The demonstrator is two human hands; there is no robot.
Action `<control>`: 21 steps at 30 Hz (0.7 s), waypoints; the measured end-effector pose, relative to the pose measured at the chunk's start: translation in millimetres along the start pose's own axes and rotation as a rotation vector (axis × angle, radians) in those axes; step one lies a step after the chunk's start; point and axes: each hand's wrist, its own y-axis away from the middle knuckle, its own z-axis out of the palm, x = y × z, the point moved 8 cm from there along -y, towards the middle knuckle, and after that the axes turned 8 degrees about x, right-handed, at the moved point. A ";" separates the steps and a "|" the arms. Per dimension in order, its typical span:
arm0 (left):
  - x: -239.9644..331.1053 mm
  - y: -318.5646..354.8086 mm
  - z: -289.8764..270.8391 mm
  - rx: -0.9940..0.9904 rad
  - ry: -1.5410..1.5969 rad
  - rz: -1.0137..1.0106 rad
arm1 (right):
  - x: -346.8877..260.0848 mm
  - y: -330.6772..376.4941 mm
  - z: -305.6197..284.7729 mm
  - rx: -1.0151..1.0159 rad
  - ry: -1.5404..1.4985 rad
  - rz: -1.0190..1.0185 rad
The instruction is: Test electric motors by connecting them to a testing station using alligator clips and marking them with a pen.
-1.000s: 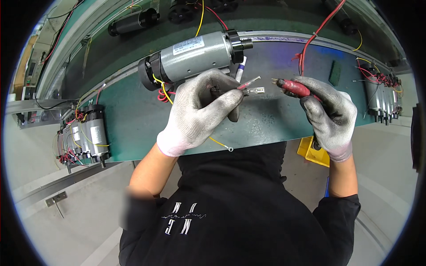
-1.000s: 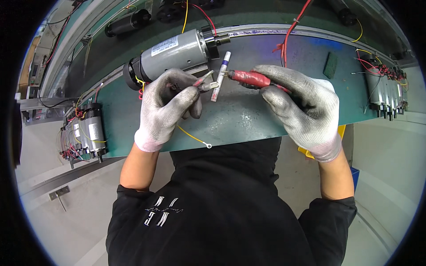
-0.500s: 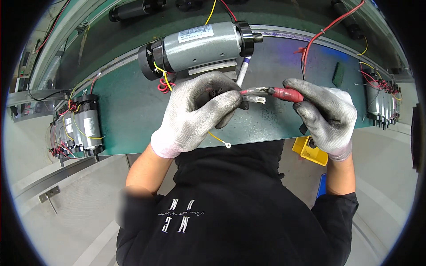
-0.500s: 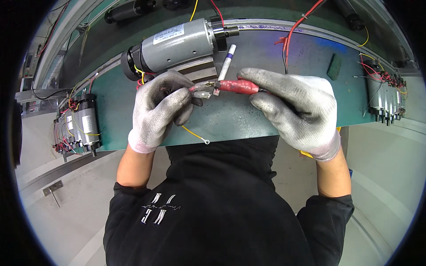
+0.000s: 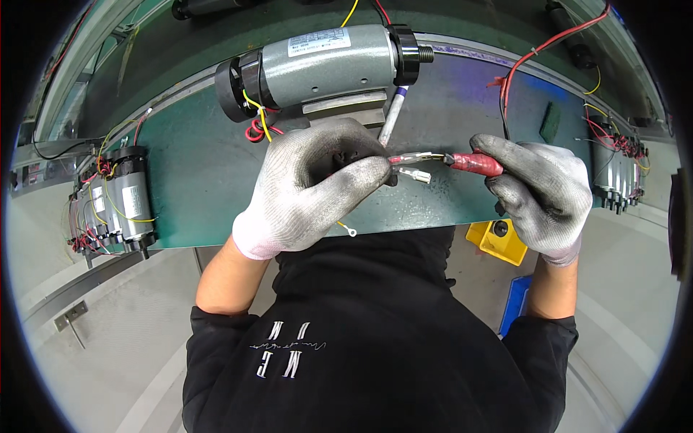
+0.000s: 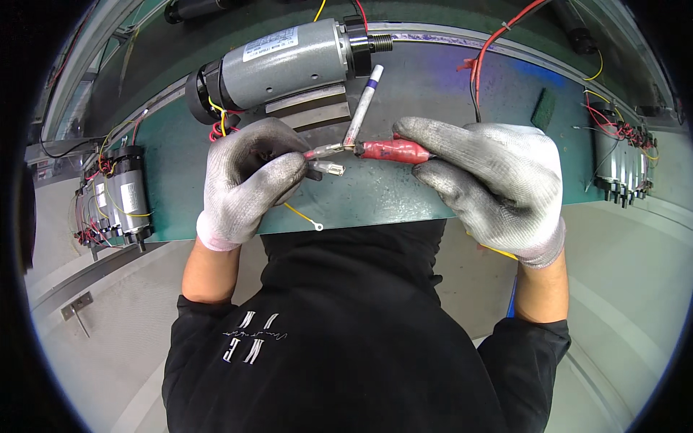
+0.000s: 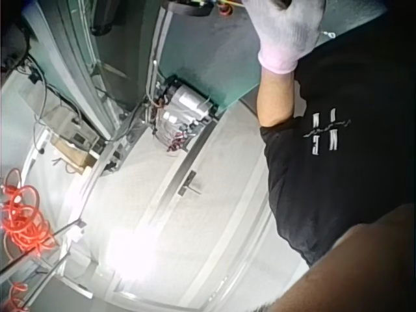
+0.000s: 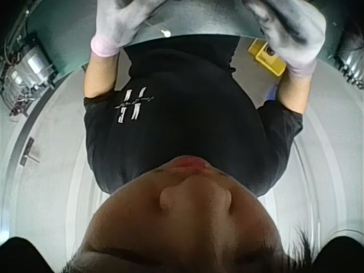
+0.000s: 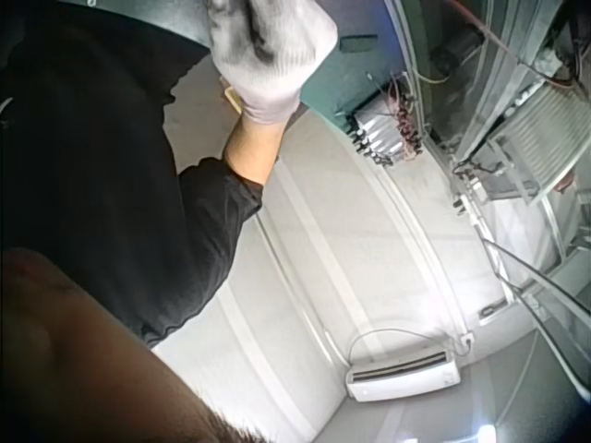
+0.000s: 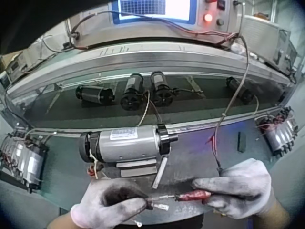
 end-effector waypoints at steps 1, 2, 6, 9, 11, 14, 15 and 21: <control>0.3 -0.3 0.0 0.001 -0.001 0.008 | -1.4 -0.6 -0.1 0.002 0.007 -0.023; 0.7 -0.6 0.0 0.003 -0.002 0.016 | -1.2 -0.7 1.0 -0.002 0.008 -0.021; -0.8 0.7 -0.1 0.001 -0.009 0.027 | -0.7 -1.0 6.1 -0.038 0.002 -0.020; -0.8 0.2 0.8 0.003 0.014 0.008 | 0.6 -4.3 -3.1 0.033 -0.029 -0.014; -2.2 0.1 -0.3 0.009 0.065 -0.031 | 0.1 -4.2 -0.9 0.013 -0.024 0.017; -4.0 2.7 -2.4 -0.006 0.044 0.000 | 0.3 -6.1 4.3 -0.029 -0.005 0.078; -4.4 2.0 -0.5 -0.019 0.036 0.018 | -3.1 -7.2 11.5 -0.087 0.027 0.035; 6.5 -0.6 1.3 -0.007 0.081 0.046 | 2.9 -6.1 -7.1 0.064 0.000 0.102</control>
